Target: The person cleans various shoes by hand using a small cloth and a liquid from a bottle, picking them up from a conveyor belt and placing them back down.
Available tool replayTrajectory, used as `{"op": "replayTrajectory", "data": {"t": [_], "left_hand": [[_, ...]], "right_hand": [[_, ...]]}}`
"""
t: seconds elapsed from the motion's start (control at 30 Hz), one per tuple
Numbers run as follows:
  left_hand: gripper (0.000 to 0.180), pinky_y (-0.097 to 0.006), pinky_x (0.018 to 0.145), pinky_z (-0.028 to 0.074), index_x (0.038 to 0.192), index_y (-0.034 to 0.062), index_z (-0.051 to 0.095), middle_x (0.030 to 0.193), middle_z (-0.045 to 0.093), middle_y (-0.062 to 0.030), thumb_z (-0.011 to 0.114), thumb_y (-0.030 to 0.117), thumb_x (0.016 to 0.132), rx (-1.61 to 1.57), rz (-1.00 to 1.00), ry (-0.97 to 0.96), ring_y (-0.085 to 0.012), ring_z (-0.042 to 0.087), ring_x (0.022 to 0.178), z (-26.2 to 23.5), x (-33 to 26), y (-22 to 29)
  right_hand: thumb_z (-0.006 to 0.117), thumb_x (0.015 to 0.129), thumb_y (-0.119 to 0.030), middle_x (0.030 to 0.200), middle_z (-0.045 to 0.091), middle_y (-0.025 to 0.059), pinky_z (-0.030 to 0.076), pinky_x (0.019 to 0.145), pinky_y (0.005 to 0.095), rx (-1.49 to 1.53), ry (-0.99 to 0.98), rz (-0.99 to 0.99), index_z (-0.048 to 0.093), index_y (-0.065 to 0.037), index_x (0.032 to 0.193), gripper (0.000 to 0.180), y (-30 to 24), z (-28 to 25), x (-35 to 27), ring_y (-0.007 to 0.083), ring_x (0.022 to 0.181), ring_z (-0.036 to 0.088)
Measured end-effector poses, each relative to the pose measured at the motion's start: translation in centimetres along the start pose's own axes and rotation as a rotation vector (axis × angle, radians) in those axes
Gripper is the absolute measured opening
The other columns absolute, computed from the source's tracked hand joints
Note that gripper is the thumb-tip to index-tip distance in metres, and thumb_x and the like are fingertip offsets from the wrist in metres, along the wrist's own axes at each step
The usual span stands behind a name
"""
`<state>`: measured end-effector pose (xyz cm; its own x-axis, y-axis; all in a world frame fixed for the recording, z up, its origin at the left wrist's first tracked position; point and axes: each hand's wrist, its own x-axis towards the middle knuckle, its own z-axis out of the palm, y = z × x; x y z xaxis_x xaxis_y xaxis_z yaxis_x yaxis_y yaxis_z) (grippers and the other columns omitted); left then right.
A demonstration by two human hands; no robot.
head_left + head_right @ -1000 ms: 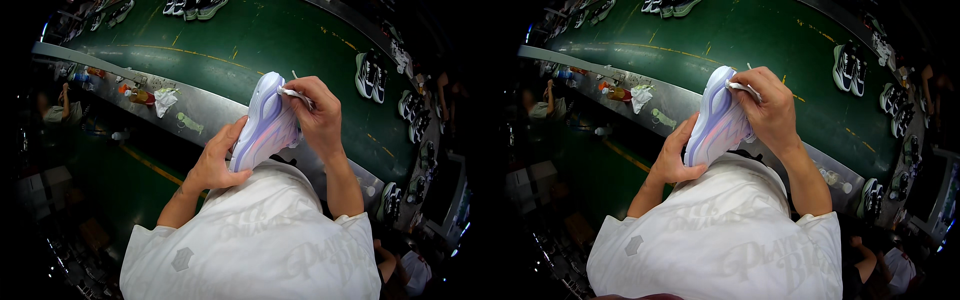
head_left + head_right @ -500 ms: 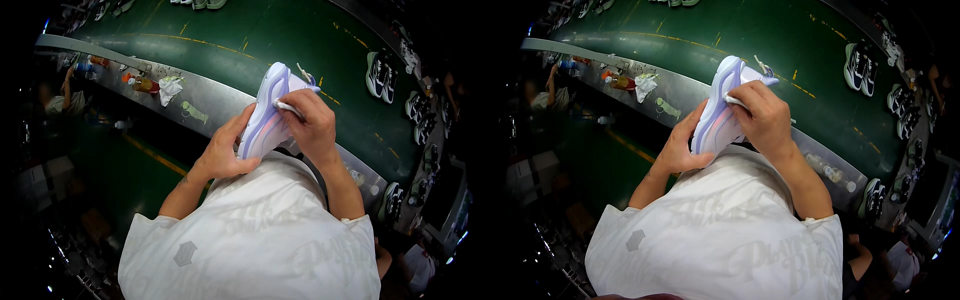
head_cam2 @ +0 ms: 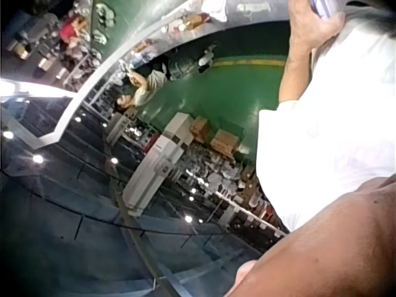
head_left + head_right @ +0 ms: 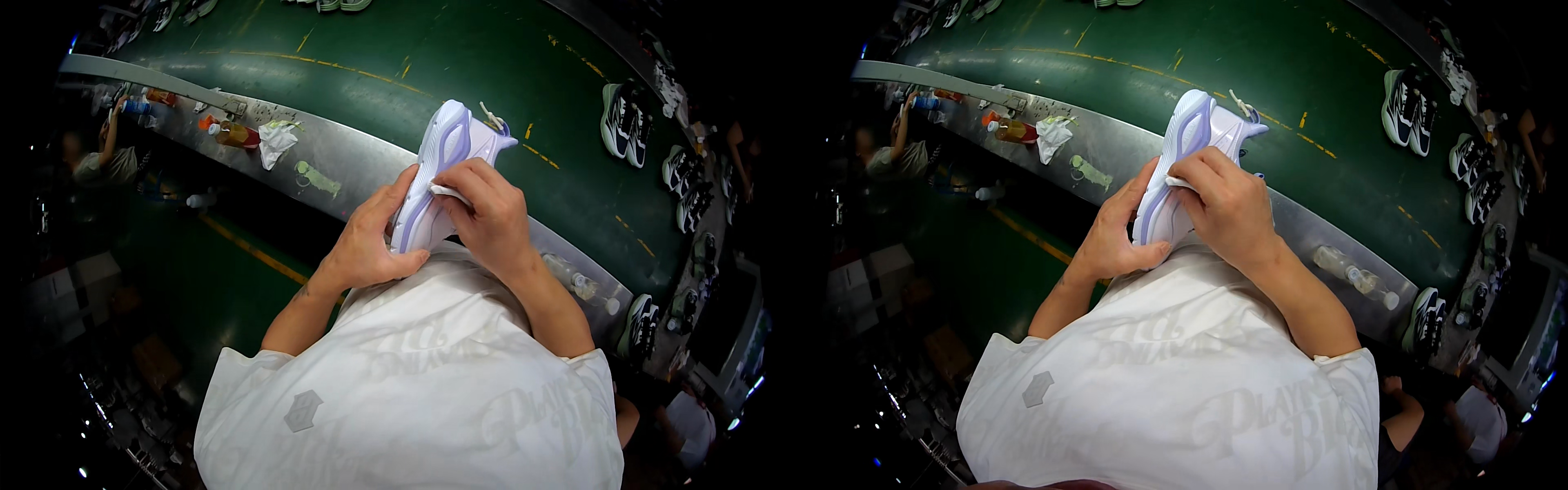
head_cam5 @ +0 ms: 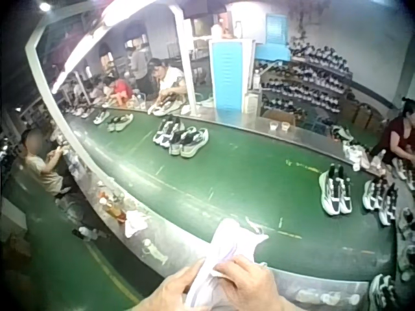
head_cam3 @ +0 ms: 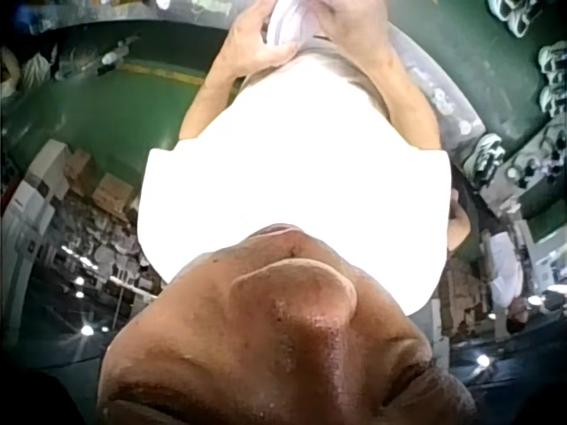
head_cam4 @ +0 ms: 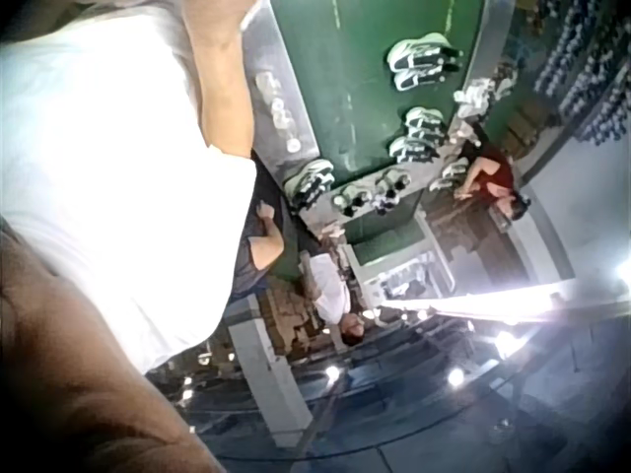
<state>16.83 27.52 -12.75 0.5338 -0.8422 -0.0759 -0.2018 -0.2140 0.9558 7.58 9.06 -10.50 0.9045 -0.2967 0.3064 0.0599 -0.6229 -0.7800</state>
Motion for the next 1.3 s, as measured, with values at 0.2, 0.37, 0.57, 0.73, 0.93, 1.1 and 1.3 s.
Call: {"op": "replayTrajectory", "data": {"t": [0.2,0.37,0.57,0.73,0.93,1.1,1.3], "left_hand": [[0.090,-0.034,0.103,0.044,0.152,0.0005,0.039,0.137,0.057,-0.0161,0.070,0.013,0.069,-0.092,0.022,-0.073,-0.0227,0.057,0.121,0.4,0.9,-1.6],[0.088,-0.034,0.109,0.039,0.151,-0.0046,0.037,0.141,0.054,-0.0163,0.068,0.013,0.071,-0.068,-0.106,-0.083,-0.0224,0.052,0.129,1.6,0.4,-0.9],[0.091,-0.035,0.110,0.037,0.152,-0.0071,0.033,0.145,0.051,-0.0172,0.070,0.015,0.072,0.113,-0.086,-0.189,-0.0239,0.049,0.133,1.0,2.4,-1.2],[0.090,-0.036,0.109,0.039,0.153,-0.0051,0.033,0.143,0.054,-0.0170,0.069,0.012,0.073,-0.003,-0.023,-0.337,-0.0235,0.053,0.129,0.9,5.5,0.4],[0.095,-0.033,0.094,0.049,0.155,-0.0006,0.031,0.121,0.067,-0.0154,0.070,0.014,0.070,0.024,0.004,-0.526,-0.0198,0.064,0.108,-0.8,8.3,-1.4],[0.097,-0.033,0.095,0.049,0.156,0.0000,0.030,0.124,0.066,-0.0168,0.071,0.015,0.069,-0.022,-0.029,-0.582,-0.0213,0.064,0.112,-2.9,9.3,-3.9],[0.096,-0.034,0.097,0.048,0.156,-0.0005,0.029,0.125,0.065,-0.0165,0.069,0.017,0.071,-0.062,-0.031,-0.601,-0.0221,0.063,0.112,-5.2,9.5,-4.6]], "right_hand": [[0.073,0.068,-0.001,0.090,0.064,0.0092,0.055,0.064,0.0396,0.089,-0.090,-0.213,0.066,-0.007,0.094,0.028,0.1,2.4,-1.8,0.0307,0.076,0.067],[0.071,0.069,-0.006,0.087,0.061,0.0086,0.054,0.057,0.0385,-0.049,0.077,-0.189,0.065,-0.006,0.092,0.023,0.1,0.4,-2.5,0.0280,0.072,0.066],[0.069,0.072,-0.007,0.087,0.060,0.0085,0.054,0.055,0.0392,-0.128,0.154,-0.161,0.063,-0.004,0.088,0.018,-0.7,0.5,-3.3,0.0289,0.069,0.065],[0.068,0.075,-0.008,0.088,0.060,0.0079,0.054,0.056,0.0396,-0.164,0.226,-0.074,0.064,-0.004,0.090,0.017,-0.7,1.5,-3.4,0.0283,0.070,0.066],[0.068,0.078,-0.007,0.092,0.062,0.0084,0.055,0.060,0.0387,-0.177,0.178,0.141,0.066,-0.004,0.093,0.016,-0.1,4.1,-3.3,0.0278,0.075,0.067],[0.067,0.080,-0.005,0.090,0.060,0.0091,0.055,0.065,0.0401,-0.141,0.272,0.187,0.065,-0.003,0.094,0.015,-0.4,6.0,-1.7,0.0297,0.077,0.066],[0.067,0.081,-0.008,0.091,0.061,0.0094,0.055,0.065,0.0419,-0.145,0.225,0.207,0.065,-0.005,0.096,0.016,-0.7,8.5,-0.3,0.0307,0.076,0.067]]}}
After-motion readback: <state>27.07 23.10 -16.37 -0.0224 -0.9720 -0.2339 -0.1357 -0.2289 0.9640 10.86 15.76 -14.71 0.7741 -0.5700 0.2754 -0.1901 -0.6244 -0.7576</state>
